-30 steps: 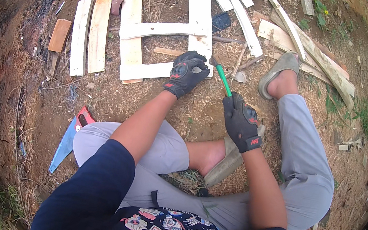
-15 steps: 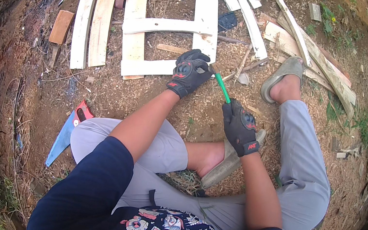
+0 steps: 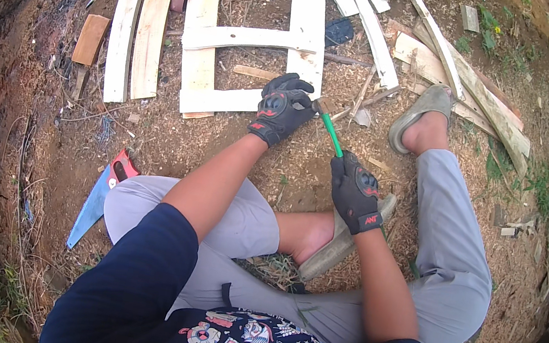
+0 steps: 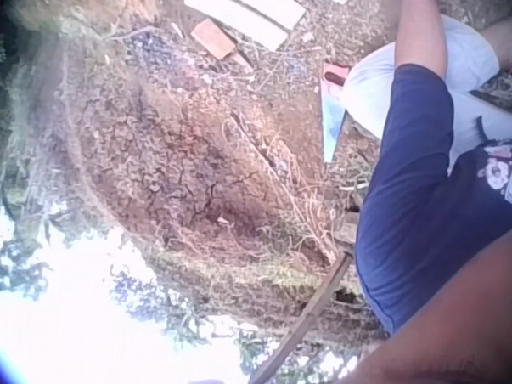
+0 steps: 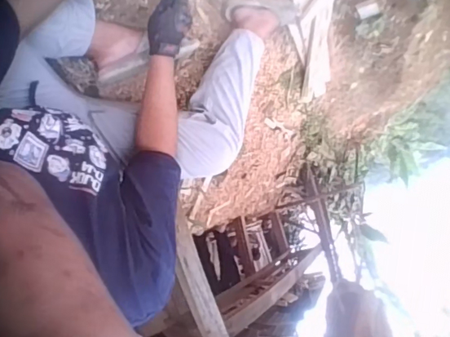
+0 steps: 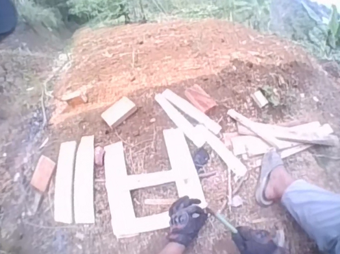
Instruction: The person sits on the ground and assembles a wooden frame using several planks. They use a hammer to drive nails into the wood to secure the pieces together.
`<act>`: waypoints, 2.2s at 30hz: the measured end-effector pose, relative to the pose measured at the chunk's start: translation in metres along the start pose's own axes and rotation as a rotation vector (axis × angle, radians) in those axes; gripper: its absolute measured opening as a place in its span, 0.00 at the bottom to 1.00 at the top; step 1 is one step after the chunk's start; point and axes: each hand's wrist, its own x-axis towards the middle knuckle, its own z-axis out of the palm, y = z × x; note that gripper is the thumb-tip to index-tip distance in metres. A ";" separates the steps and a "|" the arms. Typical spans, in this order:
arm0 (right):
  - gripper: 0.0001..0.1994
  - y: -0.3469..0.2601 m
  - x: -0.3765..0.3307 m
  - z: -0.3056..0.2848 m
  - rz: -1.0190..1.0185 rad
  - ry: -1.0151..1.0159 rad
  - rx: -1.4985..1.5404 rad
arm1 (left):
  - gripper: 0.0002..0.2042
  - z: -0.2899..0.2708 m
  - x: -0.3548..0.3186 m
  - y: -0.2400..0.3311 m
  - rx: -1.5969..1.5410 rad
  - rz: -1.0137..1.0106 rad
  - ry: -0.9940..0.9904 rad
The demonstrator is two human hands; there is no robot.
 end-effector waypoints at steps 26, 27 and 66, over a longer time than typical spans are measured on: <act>0.17 0.039 0.019 -0.006 -0.069 0.010 -0.204 | 0.06 0.003 -0.003 -0.002 0.035 -0.027 -0.020; 0.17 0.039 0.016 -0.007 -0.040 0.006 -0.192 | 0.06 0.002 -0.004 0.000 0.034 -0.033 -0.030; 0.19 0.056 0.032 -0.010 -0.067 -0.017 -0.164 | 0.35 -0.005 -0.005 -0.033 0.595 -0.235 -0.007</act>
